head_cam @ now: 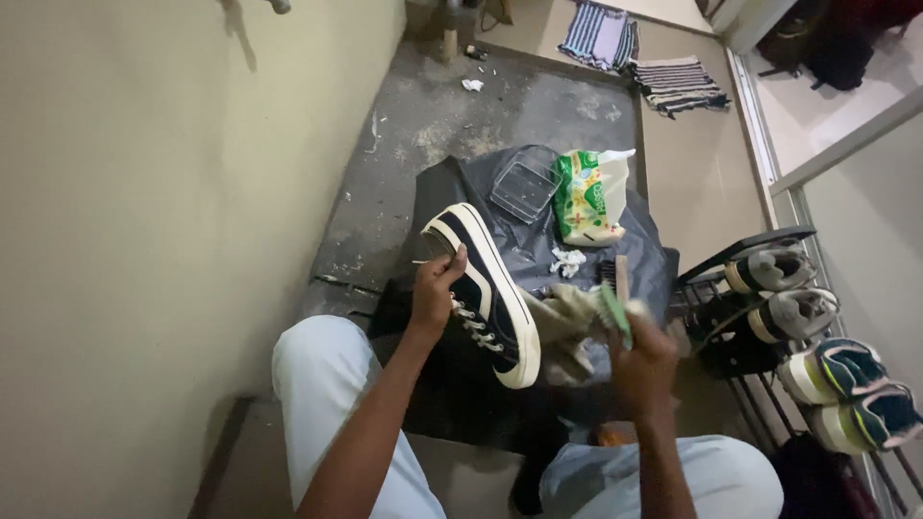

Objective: The person scrubs a black and white sneaker with a green brush and wipes it with a cloth. They repeatedly scrub the sole, sides, and upper parts of the shoe, then wipe with a cloth, continuing the cycle throughout the clip.

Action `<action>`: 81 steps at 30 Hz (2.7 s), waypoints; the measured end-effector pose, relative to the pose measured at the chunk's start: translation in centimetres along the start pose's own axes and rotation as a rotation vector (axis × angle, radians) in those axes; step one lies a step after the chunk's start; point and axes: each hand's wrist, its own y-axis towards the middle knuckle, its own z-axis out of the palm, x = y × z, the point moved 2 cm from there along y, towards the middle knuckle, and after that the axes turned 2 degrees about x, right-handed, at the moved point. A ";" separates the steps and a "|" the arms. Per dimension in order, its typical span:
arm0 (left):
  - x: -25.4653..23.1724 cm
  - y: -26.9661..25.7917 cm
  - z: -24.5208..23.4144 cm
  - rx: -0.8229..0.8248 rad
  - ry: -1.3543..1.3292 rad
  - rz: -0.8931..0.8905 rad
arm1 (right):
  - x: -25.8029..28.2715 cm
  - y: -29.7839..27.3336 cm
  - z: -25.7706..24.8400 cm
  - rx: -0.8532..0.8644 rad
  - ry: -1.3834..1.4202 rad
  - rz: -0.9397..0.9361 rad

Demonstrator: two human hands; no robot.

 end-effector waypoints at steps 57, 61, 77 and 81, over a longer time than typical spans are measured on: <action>0.0 3.1 1.8 0.462 0.324 0.093 | -3.2 21.7 18.8 0.471 -0.192 -0.202; -3.0 1.7 1.2 0.474 0.307 0.113 | -1.8 21.3 16.3 0.405 -0.155 -0.200; -9.7 -0.7 5.0 0.416 0.168 0.233 | 10.2 6.1 -7.7 -0.040 0.476 -0.037; -9.2 -1.3 7.1 0.342 0.131 0.101 | 9.4 4.9 -9.8 -0.132 0.266 -0.278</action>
